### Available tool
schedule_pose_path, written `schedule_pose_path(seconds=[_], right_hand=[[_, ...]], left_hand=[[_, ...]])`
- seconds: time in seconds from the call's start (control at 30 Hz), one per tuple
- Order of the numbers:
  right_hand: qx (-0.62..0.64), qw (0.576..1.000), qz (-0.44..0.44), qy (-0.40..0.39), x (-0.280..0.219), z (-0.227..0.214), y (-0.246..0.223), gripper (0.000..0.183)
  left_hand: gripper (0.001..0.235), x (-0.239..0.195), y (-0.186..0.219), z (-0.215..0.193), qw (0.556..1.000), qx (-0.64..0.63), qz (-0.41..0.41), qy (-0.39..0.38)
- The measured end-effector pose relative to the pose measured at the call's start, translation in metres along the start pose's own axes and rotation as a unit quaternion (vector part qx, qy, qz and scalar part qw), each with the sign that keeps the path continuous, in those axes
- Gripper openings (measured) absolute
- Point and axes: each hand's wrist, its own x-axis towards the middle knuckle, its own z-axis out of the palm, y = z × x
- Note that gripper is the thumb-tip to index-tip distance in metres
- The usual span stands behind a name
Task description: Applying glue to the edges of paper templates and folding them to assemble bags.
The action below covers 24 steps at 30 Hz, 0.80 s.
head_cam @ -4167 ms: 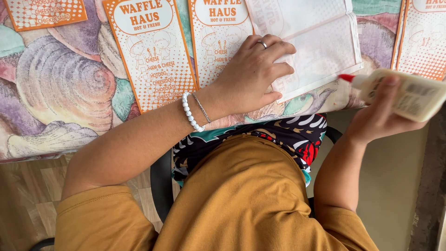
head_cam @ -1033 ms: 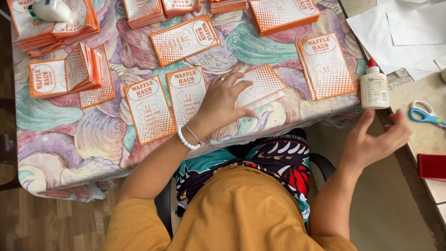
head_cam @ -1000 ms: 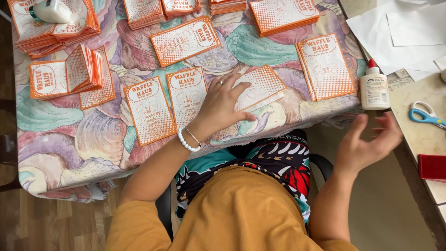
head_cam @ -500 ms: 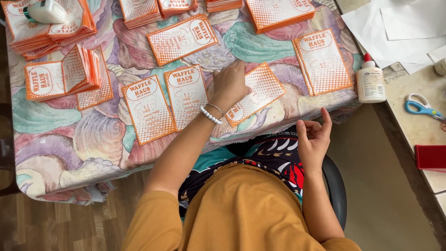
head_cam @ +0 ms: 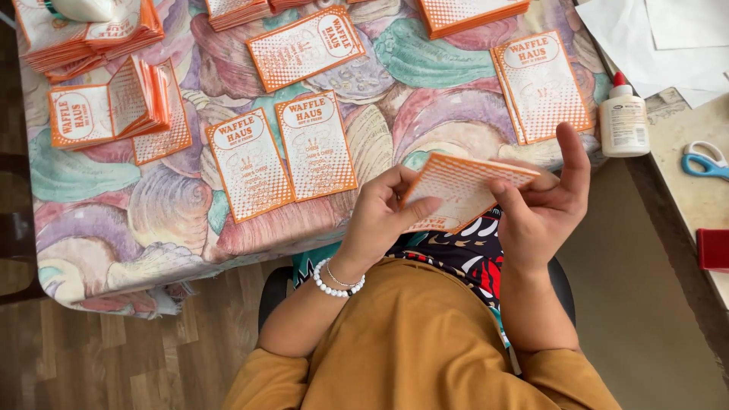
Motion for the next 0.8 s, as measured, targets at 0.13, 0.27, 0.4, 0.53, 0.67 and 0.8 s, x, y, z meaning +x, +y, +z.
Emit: schedule_pose_path(seconds=[0.13,0.27,0.4,0.53,0.67,0.8], right_hand=[[-0.018,1.000,0.000,-0.004,-0.004,0.021,-0.019,0.096],[-0.115,0.993,0.015,0.033,-0.006,0.037,-0.040,0.093],[-0.059,0.997,0.006,0.041,-0.007,0.034,-0.041,0.093],[-0.076,0.996,-0.025,0.047,-0.006,0.033,-0.041,0.089],[-0.085,0.995,-0.035,0.040,-0.007,0.034,-0.042,0.090],[-0.090,0.994,-0.049,0.041,-0.007,0.031,-0.040,0.089]], left_hand=[[0.056,0.007,0.042,-0.011,0.987,0.102,0.111,-0.057],[0.025,0.013,0.063,-0.005,0.984,0.147,0.097,-0.026],[0.013,0.011,0.060,0.002,0.979,0.172,0.105,0.018],[0.013,0.007,0.056,0.002,0.986,0.133,0.097,0.003],[0.012,0.006,0.056,-0.001,0.980,0.159,0.122,0.012],[0.011,0.005,0.057,-0.007,0.979,0.163,0.122,0.018]])
